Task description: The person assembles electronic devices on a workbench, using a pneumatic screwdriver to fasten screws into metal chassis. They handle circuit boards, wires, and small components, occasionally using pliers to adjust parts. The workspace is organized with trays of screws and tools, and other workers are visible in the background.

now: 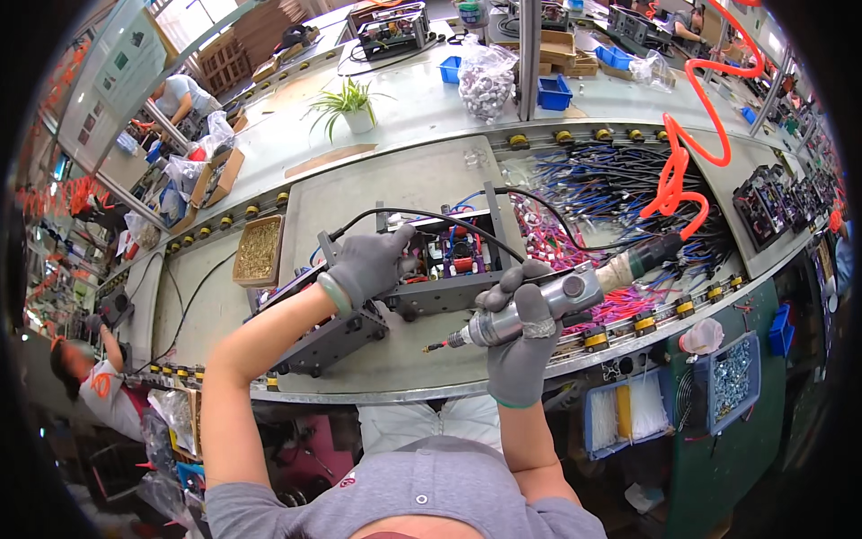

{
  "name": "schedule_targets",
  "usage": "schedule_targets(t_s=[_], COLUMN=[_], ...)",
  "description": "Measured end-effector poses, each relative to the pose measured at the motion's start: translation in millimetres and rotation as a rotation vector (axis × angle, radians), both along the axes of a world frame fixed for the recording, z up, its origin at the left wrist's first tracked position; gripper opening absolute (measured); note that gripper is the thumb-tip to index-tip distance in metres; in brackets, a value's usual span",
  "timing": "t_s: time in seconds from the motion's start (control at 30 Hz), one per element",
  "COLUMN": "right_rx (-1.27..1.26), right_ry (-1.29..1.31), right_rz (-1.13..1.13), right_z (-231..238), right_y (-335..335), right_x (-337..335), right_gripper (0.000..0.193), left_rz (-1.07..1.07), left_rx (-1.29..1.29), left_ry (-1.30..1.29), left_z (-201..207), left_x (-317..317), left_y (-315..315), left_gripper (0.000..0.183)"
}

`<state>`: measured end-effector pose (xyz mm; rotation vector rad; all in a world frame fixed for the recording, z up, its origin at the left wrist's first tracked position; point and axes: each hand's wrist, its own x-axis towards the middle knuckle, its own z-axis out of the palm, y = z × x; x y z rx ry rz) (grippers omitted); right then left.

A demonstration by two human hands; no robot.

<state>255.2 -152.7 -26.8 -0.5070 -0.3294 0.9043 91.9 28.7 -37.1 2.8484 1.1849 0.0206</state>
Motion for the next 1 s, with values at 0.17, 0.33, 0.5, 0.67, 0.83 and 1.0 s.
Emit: schedule_targets(t_s=[0.17, 0.33, 0.5, 0.67, 0.83, 1.0], right_rx=[-0.022, -0.029, -0.034, -0.054, 0.007, 0.146], right_ry=[0.008, 0.023, 0.006, -0.005, -0.016, -0.124], right_rz=[0.012, -0.033, -0.052, -0.06, -0.103, -0.097], right_z=[2, -6, -7, -5, -3, 12], right_y=[-3, -3, 1, -6, -1, 52], right_x=[-1, 6, 8, 11, 18, 18], right_gripper=[0.037, 0.035, 0.034, 0.034, 0.034, 0.026], left_rz=[-0.326, -0.352, -0.327, -0.254, -0.146, -0.043], left_rx=[0.141, 0.076, 0.014, -0.099, -0.101, -0.056], left_ry=[-0.214, -0.102, 0.163, 0.409, 0.351, 0.141], left_z=[-25, -11, 5, 24, 4, -12], left_x=[-11, -16, 4, 24, 40, 30], left_y=[33, 30, 27, 26, 23, 16], left_gripper=[0.031, 0.032, 0.027, 0.021, 0.021, 0.019])
